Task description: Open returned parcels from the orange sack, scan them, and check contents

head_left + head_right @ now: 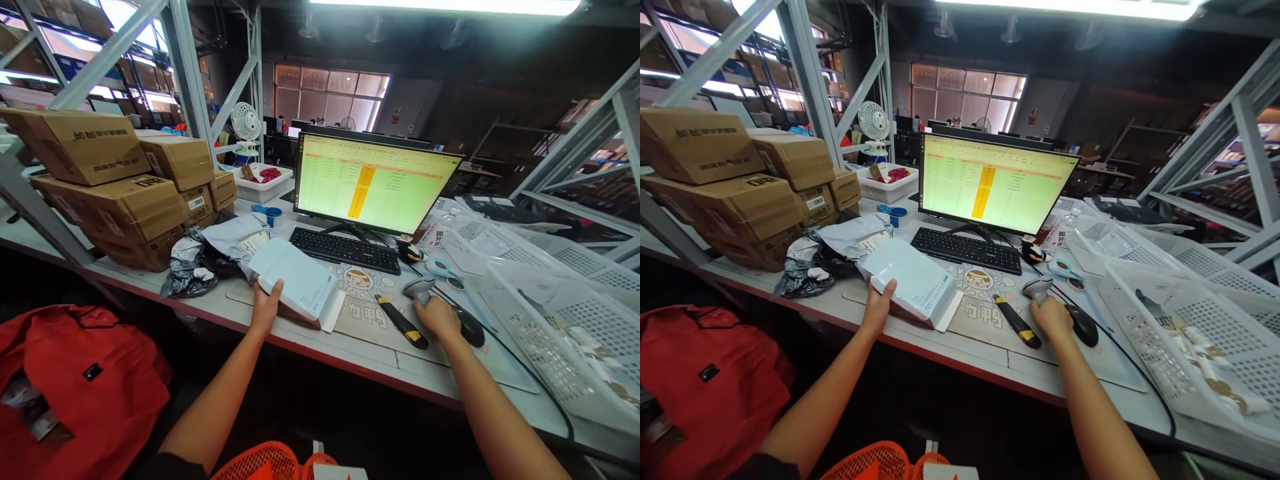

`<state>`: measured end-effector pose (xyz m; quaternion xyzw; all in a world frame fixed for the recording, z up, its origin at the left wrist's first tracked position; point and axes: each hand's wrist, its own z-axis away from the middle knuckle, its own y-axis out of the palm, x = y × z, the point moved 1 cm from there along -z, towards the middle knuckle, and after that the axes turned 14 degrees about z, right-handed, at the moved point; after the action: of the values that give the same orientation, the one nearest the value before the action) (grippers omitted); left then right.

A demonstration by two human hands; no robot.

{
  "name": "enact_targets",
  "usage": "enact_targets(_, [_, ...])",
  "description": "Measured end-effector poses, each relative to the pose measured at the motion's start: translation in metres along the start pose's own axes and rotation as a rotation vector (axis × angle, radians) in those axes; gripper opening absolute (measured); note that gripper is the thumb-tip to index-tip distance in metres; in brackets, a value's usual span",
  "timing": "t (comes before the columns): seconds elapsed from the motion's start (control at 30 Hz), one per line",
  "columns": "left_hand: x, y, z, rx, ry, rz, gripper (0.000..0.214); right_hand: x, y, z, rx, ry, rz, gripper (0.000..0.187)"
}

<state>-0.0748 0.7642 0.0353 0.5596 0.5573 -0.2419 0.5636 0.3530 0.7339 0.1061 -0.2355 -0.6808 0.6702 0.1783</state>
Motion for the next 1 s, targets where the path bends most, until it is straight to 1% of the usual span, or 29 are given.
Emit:
enact_targets(0.07, [0.001,0.0,0.001,-0.006,0.01,0.015,0.058,0.006,-0.005,-0.002,-0.01,0.027,0.021,0.054])
enact_targets(0.13, [0.002,0.0,0.002,-0.021,0.019,0.013,0.058,0.019,-0.014,-0.007,-0.087,-0.001,0.026,0.056])
enact_targets(0.2, [0.002,0.0,0.001,-0.026,0.036,0.01,0.057,0.042,-0.022,-0.015,-0.152,-0.137,-0.003,0.055])
enact_targets(0.23, [0.003,-0.001,0.0,-0.025,0.044,0.009,0.057,0.056,-0.024,-0.02,-0.152,-0.233,-0.027,0.053])
enact_targets(0.3, [0.005,-0.003,-0.001,-0.028,0.06,0.012,0.057,0.086,-0.021,-0.03,-0.085,-0.39,-0.065,0.051])
enact_targets(0.33, [0.005,-0.004,-0.001,-0.031,0.067,0.013,0.057,0.1,-0.019,-0.035,-0.052,-0.426,-0.076,0.053])
enact_targets(0.4, [0.007,-0.006,-0.002,-0.035,0.075,0.012,0.056,0.123,-0.013,-0.042,-0.038,-0.424,-0.092,0.06])
enact_targets(0.47, [0.007,-0.007,-0.002,-0.034,0.072,0.008,0.056,0.138,-0.01,-0.045,-0.048,-0.39,-0.109,0.065])
enact_targets(0.57, [0.005,-0.006,-0.002,-0.03,0.061,0.011,0.057,0.147,-0.014,-0.044,-0.033,-0.378,-0.136,0.059])
enact_targets(0.63, [0.004,-0.005,-0.002,-0.03,0.055,0.022,0.059,0.148,-0.023,-0.042,-0.026,-0.393,-0.158,0.054])
enact_targets(0.7, [0.006,-0.005,-0.001,-0.024,0.052,0.052,0.062,0.152,-0.036,-0.035,-0.029,-0.445,-0.193,0.053])
enact_targets(0.73, [0.008,-0.006,-0.001,-0.017,0.052,0.08,0.064,0.155,-0.043,-0.029,-0.026,-0.496,-0.217,0.053])
enact_targets(0.77, [0.01,-0.007,0.0,-0.009,0.052,0.114,0.066,0.159,-0.051,-0.021,-0.019,-0.556,-0.246,0.053])
enact_targets(0.8, [0.013,-0.008,0.0,-0.003,0.047,0.148,0.07,0.164,-0.058,-0.011,0.011,-0.648,-0.279,0.053])
enact_targets(0.83, [0.017,-0.01,0.001,-0.003,0.037,0.181,0.075,0.169,-0.064,0.002,0.064,-0.769,-0.315,0.052])
enact_targets(0.9, [0.022,-0.014,0.002,-0.008,-0.001,0.231,0.084,0.174,-0.071,0.032,0.209,-1.029,-0.365,0.055])
enact_targets(0.93, [0.023,-0.016,0.004,0.0,-0.021,0.244,0.088,0.174,-0.073,0.047,0.275,-1.123,-0.374,0.058])
enact_targets(0.97, [0.023,-0.018,0.006,0.02,-0.033,0.254,0.091,0.17,-0.073,0.06,0.325,-1.173,-0.385,0.061])
enact_targets(1.0, [0.02,-0.019,0.007,0.048,-0.036,0.27,0.093,0.163,-0.072,0.071,0.358,-1.177,-0.403,0.062])
